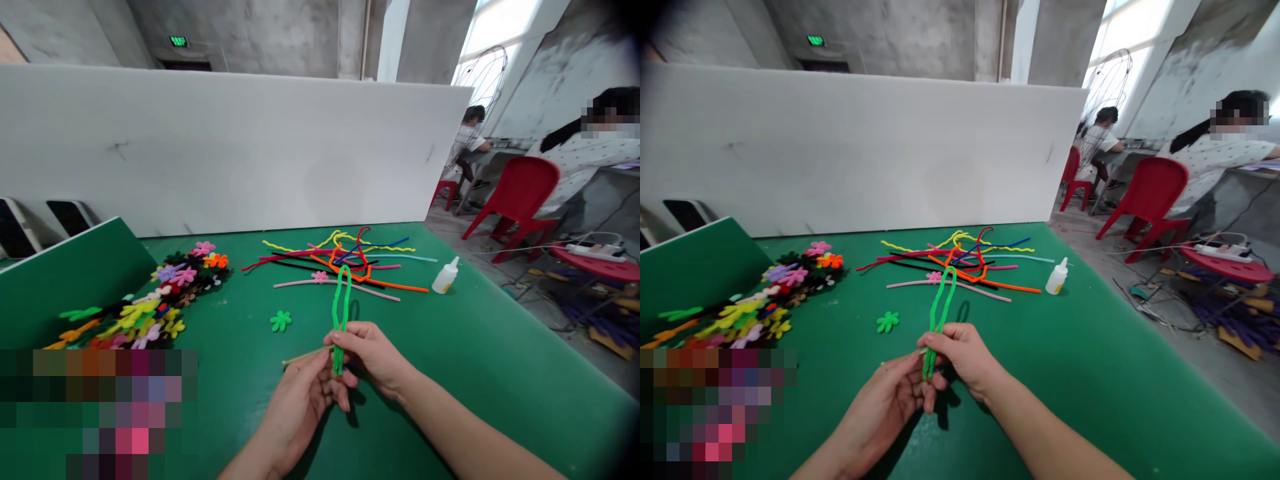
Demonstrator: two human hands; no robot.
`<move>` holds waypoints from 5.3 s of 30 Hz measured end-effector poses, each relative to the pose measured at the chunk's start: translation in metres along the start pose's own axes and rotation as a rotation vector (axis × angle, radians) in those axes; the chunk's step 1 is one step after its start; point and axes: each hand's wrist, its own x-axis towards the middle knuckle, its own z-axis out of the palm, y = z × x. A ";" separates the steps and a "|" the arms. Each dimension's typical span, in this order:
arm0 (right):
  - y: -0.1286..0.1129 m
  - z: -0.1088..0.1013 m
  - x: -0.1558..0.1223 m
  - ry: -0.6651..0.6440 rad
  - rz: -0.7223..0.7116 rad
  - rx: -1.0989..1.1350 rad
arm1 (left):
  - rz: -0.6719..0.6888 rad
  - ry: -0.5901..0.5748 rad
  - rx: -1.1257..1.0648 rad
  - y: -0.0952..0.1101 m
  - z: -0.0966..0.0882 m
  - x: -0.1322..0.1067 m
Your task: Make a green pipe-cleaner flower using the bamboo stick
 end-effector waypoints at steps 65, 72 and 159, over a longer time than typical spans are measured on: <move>-0.027 -0.016 -0.001 0.248 -0.245 -0.279 | -0.067 0.027 0.648 -0.012 0.000 -0.003; -0.044 -0.033 0.001 0.310 -0.281 -0.219 | -0.164 -0.091 0.743 -0.014 0.003 -0.006; -0.011 0.002 -0.008 -0.053 -0.101 -0.022 | -0.051 0.027 -0.059 0.012 0.012 0.001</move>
